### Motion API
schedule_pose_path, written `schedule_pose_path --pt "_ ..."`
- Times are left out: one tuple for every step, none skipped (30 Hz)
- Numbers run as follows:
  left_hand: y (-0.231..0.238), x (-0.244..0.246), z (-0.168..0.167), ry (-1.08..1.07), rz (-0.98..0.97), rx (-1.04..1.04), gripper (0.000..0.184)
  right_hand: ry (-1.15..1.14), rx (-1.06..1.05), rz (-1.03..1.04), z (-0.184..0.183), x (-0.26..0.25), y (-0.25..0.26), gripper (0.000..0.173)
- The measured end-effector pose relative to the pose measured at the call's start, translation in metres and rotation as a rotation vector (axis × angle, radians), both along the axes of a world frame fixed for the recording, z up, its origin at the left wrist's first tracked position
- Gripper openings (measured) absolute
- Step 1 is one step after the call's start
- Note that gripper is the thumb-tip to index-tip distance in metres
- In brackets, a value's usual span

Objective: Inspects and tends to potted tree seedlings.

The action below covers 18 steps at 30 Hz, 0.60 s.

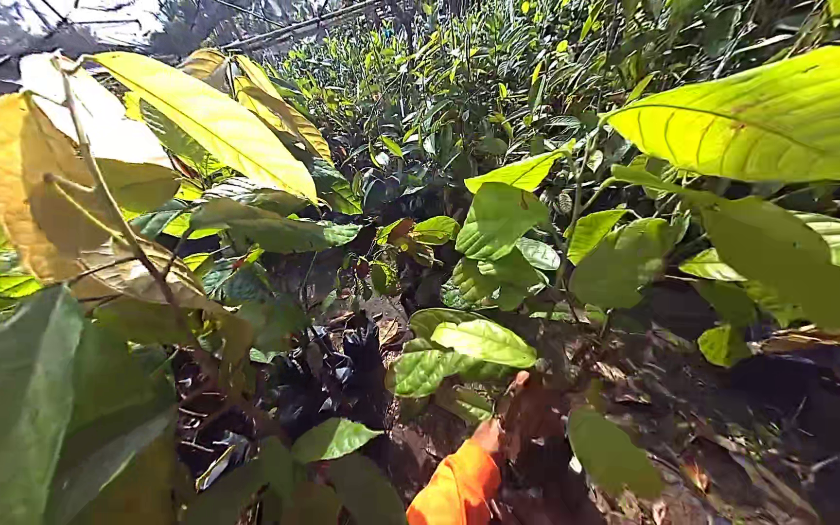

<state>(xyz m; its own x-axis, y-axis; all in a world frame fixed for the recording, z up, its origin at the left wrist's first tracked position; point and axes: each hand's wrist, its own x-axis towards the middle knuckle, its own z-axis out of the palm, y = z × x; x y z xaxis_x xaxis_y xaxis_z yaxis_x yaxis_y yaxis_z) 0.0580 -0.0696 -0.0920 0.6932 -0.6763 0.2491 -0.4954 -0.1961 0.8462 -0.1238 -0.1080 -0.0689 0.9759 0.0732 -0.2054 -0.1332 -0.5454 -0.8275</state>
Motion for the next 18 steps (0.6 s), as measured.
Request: schedule_pose_path --pt "-0.001 0.000 0.019 0.079 -0.009 0.064 0.029 -0.041 -0.014 -0.026 0.014 0.002 -0.005 0.036" --pt "0.001 0.003 0.028 0.113 -0.023 0.098 0.029 -0.128 -0.040 -0.086 0.023 0.004 -0.011 0.032" --pt "0.005 0.006 0.029 0.125 -0.038 0.095 0.030 -0.240 -0.056 -0.203 0.029 0.005 -0.015 0.029" --pt "0.009 0.008 0.025 0.153 -0.056 0.088 0.031 -0.323 -0.049 -0.347 0.034 0.008 -0.021 0.028" --pt "0.014 0.012 0.013 0.162 -0.068 0.086 0.032 -0.362 -0.031 -0.495 0.040 0.013 -0.027 0.032" --pt "0.018 0.015 -0.002 0.171 -0.071 0.074 0.034 -0.357 -0.013 -0.599 0.046 0.021 -0.035 0.037" --pt "0.022 0.019 -0.020 0.161 -0.094 0.072 0.036 -0.319 0.000 -0.643 0.051 0.030 -0.045 0.046" --pt "0.026 0.023 -0.039 0.167 -0.113 0.067 0.037 -0.281 0.007 -0.625 0.053 0.039 -0.055 0.054" --pt "0.027 0.025 -0.041 0.211 -0.130 0.038 0.036 -0.250 0.004 -0.559 0.052 0.047 -0.063 0.057" --pt "0.029 0.022 -0.026 0.282 -0.137 0.000 0.035 -0.219 0.002 -0.480 0.049 0.055 -0.069 0.057" --pt "0.030 0.017 -0.001 0.356 -0.099 -0.042 0.034 -0.187 0.002 -0.415 0.046 0.062 -0.071 0.053" --pt "0.031 0.011 0.024 0.442 -0.053 -0.111 0.033 -0.170 0.007 -0.383 0.044 0.066 -0.072 0.047" --pt "0.032 0.008 0.041 0.518 -0.011 -0.196 0.032 -0.167 0.007 -0.370 0.043 0.069 -0.072 0.040" --pt "0.036 0.009 0.050 0.569 0.021 -0.259 0.031 -0.162 0.018 -0.373 0.043 0.070 -0.072 0.036" --pt "0.043 0.012 0.055 0.575 0.078 -0.298 0.032 -0.149 0.023 -0.373 0.044 0.071 -0.073 0.036" --pt "0.053 0.014 0.063 0.541 0.184 -0.312 0.032 -0.119 0.018 -0.369 0.045 0.071 -0.074 0.036" --pt "0.065 0.015 0.073 0.482 0.355 -0.310 0.030 -0.106 0.012 -0.367 0.048 0.070 -0.073 0.036" --pt "0.077 0.016 0.083 0.443 0.572 -0.268 0.030 -0.117 0.012 -0.369 0.048 0.070 -0.072 0.035"
